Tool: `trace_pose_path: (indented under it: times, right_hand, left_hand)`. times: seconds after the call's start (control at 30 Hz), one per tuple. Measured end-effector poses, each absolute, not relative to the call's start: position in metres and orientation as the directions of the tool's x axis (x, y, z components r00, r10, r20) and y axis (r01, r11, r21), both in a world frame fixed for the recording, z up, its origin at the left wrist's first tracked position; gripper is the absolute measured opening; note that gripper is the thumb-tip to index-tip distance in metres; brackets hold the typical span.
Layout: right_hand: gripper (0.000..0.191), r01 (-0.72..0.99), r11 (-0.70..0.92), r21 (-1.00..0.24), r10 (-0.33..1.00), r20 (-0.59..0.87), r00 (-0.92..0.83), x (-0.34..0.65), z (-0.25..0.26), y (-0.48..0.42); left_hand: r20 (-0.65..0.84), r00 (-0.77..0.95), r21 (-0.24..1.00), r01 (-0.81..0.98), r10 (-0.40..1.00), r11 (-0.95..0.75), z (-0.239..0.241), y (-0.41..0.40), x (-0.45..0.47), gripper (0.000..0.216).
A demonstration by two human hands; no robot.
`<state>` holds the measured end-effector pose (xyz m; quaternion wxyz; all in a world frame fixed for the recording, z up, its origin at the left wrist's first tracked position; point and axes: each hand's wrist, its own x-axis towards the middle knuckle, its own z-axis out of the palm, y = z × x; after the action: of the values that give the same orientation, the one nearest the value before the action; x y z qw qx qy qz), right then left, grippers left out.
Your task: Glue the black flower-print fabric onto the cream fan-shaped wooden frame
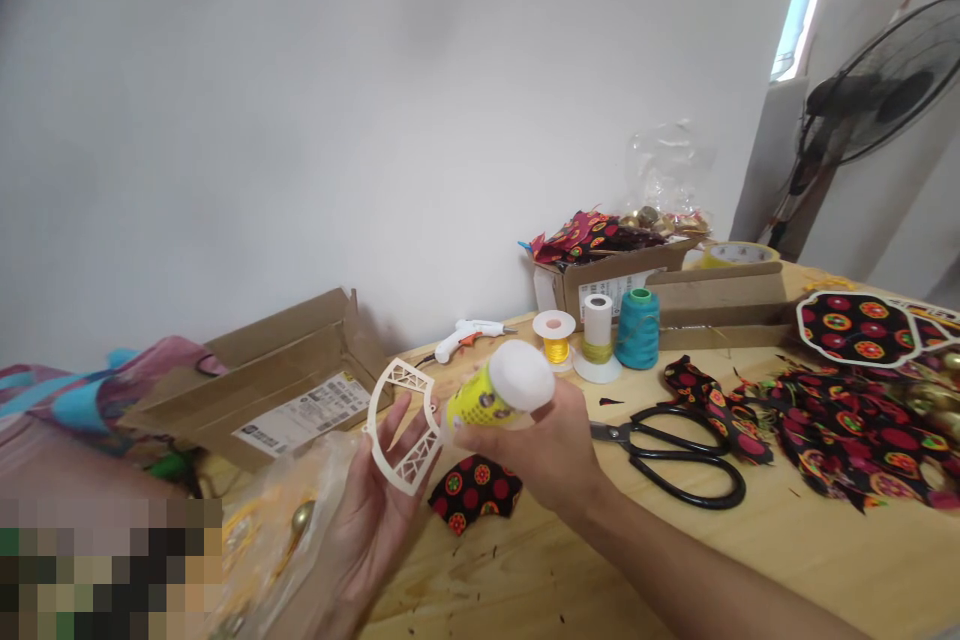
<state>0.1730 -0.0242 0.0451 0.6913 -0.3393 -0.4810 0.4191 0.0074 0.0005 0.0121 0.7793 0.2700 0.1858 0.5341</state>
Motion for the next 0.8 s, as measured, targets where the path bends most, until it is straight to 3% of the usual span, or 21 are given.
trace_pose_path:
  times: [0.8]
  right_hand:
    - [0.033, -0.223, 0.441, -0.869, 0.894, 0.402, 0.199, 0.1767, 0.0419, -0.0236]
  left_hand:
    - [0.012, 0.490, 0.578, -0.715, 0.872, 0.394, 0.0126, -0.0011, 0.0084, 0.036]
